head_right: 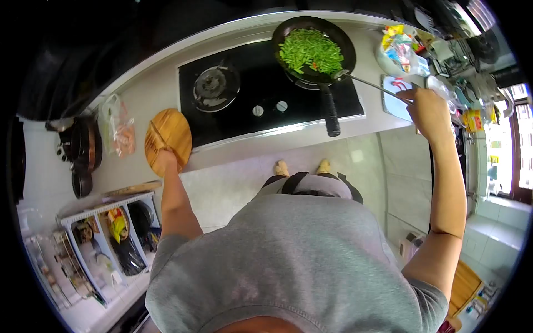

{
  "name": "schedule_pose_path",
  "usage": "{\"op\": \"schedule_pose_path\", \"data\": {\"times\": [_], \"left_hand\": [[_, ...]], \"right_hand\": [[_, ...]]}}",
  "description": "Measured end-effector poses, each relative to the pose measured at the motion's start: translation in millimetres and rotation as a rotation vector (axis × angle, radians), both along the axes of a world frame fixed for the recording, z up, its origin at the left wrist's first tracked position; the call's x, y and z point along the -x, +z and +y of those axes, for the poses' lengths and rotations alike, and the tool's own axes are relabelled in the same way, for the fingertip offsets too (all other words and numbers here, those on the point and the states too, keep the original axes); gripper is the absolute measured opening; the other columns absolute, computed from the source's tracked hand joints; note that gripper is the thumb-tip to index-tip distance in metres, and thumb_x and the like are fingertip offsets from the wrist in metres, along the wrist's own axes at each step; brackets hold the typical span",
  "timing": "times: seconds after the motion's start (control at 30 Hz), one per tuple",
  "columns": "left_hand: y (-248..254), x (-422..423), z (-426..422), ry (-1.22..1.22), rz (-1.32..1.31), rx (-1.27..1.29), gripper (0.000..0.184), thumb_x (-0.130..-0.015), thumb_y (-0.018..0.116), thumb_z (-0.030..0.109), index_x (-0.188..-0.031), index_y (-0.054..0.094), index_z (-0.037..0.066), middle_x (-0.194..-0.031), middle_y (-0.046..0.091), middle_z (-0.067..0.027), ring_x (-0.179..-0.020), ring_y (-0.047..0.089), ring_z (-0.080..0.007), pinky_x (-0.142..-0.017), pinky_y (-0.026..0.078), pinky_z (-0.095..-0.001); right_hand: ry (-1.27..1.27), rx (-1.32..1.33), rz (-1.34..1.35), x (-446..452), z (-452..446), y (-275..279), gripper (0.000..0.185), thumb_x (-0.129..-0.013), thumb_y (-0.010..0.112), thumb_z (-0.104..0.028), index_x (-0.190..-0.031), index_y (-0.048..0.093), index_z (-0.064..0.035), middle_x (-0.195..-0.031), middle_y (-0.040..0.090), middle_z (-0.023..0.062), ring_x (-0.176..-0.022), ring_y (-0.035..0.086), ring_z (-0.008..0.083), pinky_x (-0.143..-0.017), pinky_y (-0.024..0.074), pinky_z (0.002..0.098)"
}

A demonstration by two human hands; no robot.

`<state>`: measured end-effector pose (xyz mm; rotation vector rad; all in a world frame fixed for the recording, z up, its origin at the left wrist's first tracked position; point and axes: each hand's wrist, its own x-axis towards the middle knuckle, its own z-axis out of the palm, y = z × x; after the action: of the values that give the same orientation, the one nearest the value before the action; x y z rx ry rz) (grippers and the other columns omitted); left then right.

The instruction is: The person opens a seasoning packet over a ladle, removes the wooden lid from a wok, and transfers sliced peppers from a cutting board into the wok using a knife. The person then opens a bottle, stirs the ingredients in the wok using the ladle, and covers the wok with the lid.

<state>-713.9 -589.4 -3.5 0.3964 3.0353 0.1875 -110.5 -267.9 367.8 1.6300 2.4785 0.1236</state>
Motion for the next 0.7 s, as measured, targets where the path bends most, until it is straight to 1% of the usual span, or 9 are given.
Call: {"op": "schedule_pose_path", "data": {"times": [0.2,0.33,0.4,0.47,0.5,0.53,0.57,0.6,0.7], "left_hand": [[-4.1,-4.9,15.5,0.069,-0.072,-0.145,0.034,-0.096,0.054,0.031,-0.113,0.059,0.003,-0.106,0.068,-0.0218,-0.097,0.066,-0.0378,-0.083,0.051,-0.0469],[10.8,-15.6,27.8,0.160,-0.054,0.009,0.036,-0.095,0.055,0.032,-0.115,0.056,0.002,-0.102,0.067,-0.0214,-0.094,0.066,-0.0381,-0.082,0.051,-0.0472],[44.1,-52.7,43.3,-0.064,0.504,-0.054,0.032,-0.094,0.057,0.031,-0.106,0.060,0.001,-0.094,0.067,-0.0176,-0.085,0.065,-0.0368,-0.078,0.052,-0.0463],[26.6,-71.6,67.3,-0.387,0.412,-0.343,0.025,-0.092,0.057,0.028,-0.094,0.064,0.003,-0.086,0.067,-0.0135,-0.078,0.063,-0.0356,-0.073,0.051,-0.0438],[50.3,-115.1,94.7,-0.382,0.091,-0.605,0.025,-0.093,0.058,0.028,-0.088,0.066,0.005,-0.081,0.066,-0.0099,-0.076,0.064,-0.0294,-0.071,0.051,-0.0401],[20.3,-133.4,113.5,-0.503,-0.203,-0.882,0.023,-0.094,0.060,0.029,-0.094,0.068,0.008,-0.080,0.066,-0.0065,-0.072,0.063,-0.0187,-0.066,0.050,-0.0337],[48.5,-183.6,135.1,-0.462,-0.576,-0.951,0.024,-0.096,0.059,0.031,-0.097,0.068,0.009,-0.083,0.067,-0.0035,-0.070,0.061,-0.0102,-0.061,0.049,-0.0269],[53.9,-219.4,155.6,-0.570,-0.834,-1.015,0.027,-0.100,0.054,0.032,-0.107,0.066,0.009,-0.091,0.070,-0.0047,-0.076,0.065,-0.0111,-0.065,0.052,-0.0237],[95.4,-317.4,202.4,-0.439,-1.355,-0.820,0.049,-0.099,0.052,0.043,-0.127,0.054,0.003,-0.111,0.066,-0.0138,-0.093,0.064,-0.0181,-0.082,0.053,-0.0317]], "right_hand": [[0.102,-0.084,-0.206,24.7,28.5,-46.4,0.039,-0.083,0.054,-0.005,-0.113,0.069,-0.0236,-0.088,0.070,0.0153,-0.084,0.069,0.0316,-0.075,0.0554,0.0436],[0.046,-0.030,-0.008,28.6,51.5,-71.5,0.033,-0.086,0.057,-0.010,-0.115,0.068,-0.0210,-0.094,0.070,0.0162,-0.088,0.068,0.0327,-0.077,0.0548,0.0443],[0.018,-0.033,-0.065,21.8,47.0,-49.6,0.033,-0.085,0.058,-0.010,-0.115,0.068,-0.0208,-0.095,0.069,0.0157,-0.089,0.068,0.0328,-0.077,0.0546,0.0440],[0.093,-0.018,0.008,6.6,34.1,-23.7,0.033,-0.083,0.062,-0.010,-0.113,0.069,-0.0202,-0.095,0.069,0.0142,-0.090,0.067,0.0331,-0.079,0.0541,0.0435],[0.081,0.026,0.023,2.6,30.4,-15.4,0.033,-0.083,0.062,-0.010,-0.113,0.069,-0.0201,-0.094,0.069,0.0137,-0.090,0.066,0.0330,-0.079,0.0539,0.0437],[0.071,0.069,0.039,-0.4,29.9,-11.0,0.032,-0.083,0.062,-0.010,-0.112,0.069,-0.0199,-0.094,0.068,0.0132,-0.091,0.066,0.0329,-0.080,0.0537,0.0438],[0.078,0.071,0.056,-3.6,33.3,-22.5,0.032,-0.083,0.062,-0.010,-0.112,0.069,-0.0199,-0.095,0.068,0.0140,-0.091,0.066,0.0331,-0.080,0.0536,0.0438],[0.084,0.073,0.072,-7.3,36.4,-38.6,0.032,-0.083,0.062,-0.010,-0.113,0.069,-0.0199,-0.096,0.068,0.0148,-0.091,0.066,0.0333,-0.080,0.0534,0.0438],[0.056,0.151,0.159,11.2,45.6,-64.0,0.034,-0.087,0.060,-0.010,-0.119,0.066,-0.0188,-0.099,0.068,0.0183,-0.096,0.066,0.0347,-0.082,0.0522,0.0449]]}}
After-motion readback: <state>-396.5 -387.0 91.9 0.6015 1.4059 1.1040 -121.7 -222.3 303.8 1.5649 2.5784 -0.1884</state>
